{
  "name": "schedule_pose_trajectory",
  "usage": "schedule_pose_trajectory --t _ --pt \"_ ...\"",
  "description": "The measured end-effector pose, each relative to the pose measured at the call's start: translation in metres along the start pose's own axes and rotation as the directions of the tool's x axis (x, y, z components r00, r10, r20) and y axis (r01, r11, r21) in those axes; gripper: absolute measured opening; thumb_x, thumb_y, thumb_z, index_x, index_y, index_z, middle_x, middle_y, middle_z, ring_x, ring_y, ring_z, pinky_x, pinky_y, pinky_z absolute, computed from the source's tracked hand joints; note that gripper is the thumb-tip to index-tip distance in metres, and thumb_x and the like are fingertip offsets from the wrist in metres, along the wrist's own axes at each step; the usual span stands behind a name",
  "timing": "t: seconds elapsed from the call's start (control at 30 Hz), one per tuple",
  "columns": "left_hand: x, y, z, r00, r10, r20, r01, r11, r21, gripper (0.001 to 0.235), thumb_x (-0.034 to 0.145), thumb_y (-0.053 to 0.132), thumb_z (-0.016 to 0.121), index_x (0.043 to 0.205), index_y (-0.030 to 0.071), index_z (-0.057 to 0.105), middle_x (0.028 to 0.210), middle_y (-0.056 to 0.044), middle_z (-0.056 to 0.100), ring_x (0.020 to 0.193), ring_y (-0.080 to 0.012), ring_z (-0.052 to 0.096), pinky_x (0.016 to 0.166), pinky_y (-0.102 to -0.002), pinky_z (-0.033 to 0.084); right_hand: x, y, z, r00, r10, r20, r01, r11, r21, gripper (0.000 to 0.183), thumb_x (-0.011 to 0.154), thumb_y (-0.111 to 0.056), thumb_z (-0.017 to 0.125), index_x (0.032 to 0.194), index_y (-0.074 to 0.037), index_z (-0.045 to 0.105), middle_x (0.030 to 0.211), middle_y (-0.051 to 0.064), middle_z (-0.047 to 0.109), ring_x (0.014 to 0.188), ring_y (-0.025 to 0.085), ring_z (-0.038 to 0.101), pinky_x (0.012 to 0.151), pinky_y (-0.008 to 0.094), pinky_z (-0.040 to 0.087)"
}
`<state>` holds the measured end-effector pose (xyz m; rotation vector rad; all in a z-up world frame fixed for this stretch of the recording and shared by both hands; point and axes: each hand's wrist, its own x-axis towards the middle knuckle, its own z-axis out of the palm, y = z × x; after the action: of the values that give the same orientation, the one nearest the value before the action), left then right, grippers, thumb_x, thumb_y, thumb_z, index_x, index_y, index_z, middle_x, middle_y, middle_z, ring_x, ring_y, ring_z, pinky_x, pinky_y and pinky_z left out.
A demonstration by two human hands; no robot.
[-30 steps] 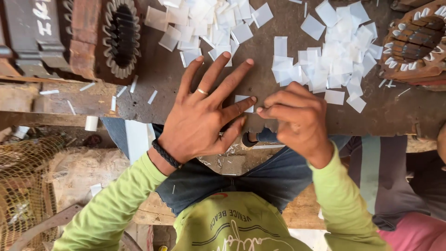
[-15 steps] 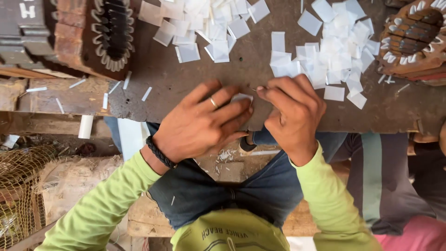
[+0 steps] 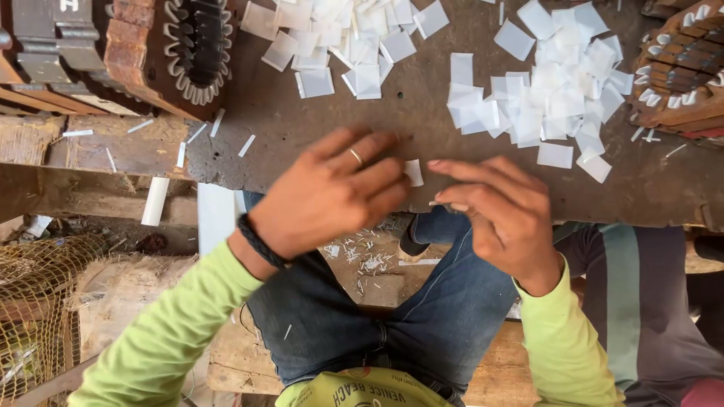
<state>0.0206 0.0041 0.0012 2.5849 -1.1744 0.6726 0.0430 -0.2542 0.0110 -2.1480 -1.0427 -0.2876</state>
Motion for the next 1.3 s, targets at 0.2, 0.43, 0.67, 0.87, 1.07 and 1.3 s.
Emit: schedule_pose_trajectory --t 0.2,0.43,0.67,0.87,1.07,1.3 --pt "0.001 -0.011 -0.007 1.000 0.019 0.004 -0.018 0.987 -0.159 0.017 0.089 0.019 0.072 0.102 0.010 0.077 0.119 -0.003 0.070 0.126 -0.0268 0.061 0.111 -0.043 0.045 0.001 -0.001 -0.003 0.993 -0.023 0.119 0.024 1.000 -0.009 0.016 0.080 0.013 0.066 0.090 0.000 0.065 0.120 0.009 0.076 0.078 0.019 0.063 0.065 0.031 0.054" --pt "0.008 -0.016 -0.011 0.997 0.017 0.072 0.002 0.964 -0.267 0.036 0.082 0.025 0.069 0.110 0.005 0.079 0.120 -0.010 0.069 0.124 -0.0273 0.059 0.108 -0.042 0.044 0.000 -0.009 0.005 0.987 -0.080 0.139 0.111 0.967 -0.229 0.012 0.084 0.008 0.066 0.088 -0.002 0.070 0.115 0.003 0.077 0.082 0.019 0.064 0.069 0.036 0.052" --pt "0.007 -0.013 -0.006 0.987 -0.117 0.111 0.140 0.963 -0.232 0.044 0.083 0.024 0.062 0.122 0.013 0.080 0.147 -0.011 0.055 0.146 -0.0312 0.041 0.124 -0.055 0.029 0.004 0.001 -0.004 0.976 -0.126 0.177 0.132 0.991 -0.025 0.017 0.075 0.006 0.067 0.084 -0.006 0.076 0.105 -0.004 0.077 0.077 0.015 0.060 0.066 0.032 0.051" --pt "0.012 -0.015 -0.011 0.956 -0.265 0.129 0.294 0.890 -0.349 0.045 0.076 0.017 0.059 0.113 0.023 0.085 0.164 -0.013 0.040 0.154 -0.0403 0.027 0.127 -0.063 0.016 0.024 -0.014 0.016 0.998 0.062 -0.029 -0.067 0.963 -0.260 0.015 0.077 0.010 0.069 0.086 -0.002 0.074 0.092 0.004 0.069 0.087 0.023 0.063 0.070 0.036 0.050" --pt "0.005 -0.009 -0.013 0.963 -0.236 0.131 0.264 0.927 -0.266 0.043 0.082 0.023 0.063 0.119 0.022 0.084 0.166 -0.011 0.037 0.155 -0.0370 0.028 0.128 -0.061 0.018 0.030 -0.003 0.001 0.982 -0.010 0.188 0.029 0.995 -0.098 0.014 0.073 0.011 0.069 0.079 -0.002 0.072 0.088 0.001 0.073 0.076 0.019 0.060 0.063 0.034 0.049" --pt "-0.002 -0.007 -0.008 0.987 -0.075 0.142 0.105 0.972 -0.212 0.047 0.092 0.041 0.066 0.128 0.014 0.078 0.162 -0.008 0.043 0.151 -0.0325 0.032 0.121 -0.063 0.021 0.022 -0.002 0.017 0.998 -0.008 0.062 0.015 0.994 -0.107 0.016 0.080 0.011 0.072 0.079 -0.005 0.074 0.085 -0.001 0.071 0.072 0.019 0.056 0.059 0.033 0.045"
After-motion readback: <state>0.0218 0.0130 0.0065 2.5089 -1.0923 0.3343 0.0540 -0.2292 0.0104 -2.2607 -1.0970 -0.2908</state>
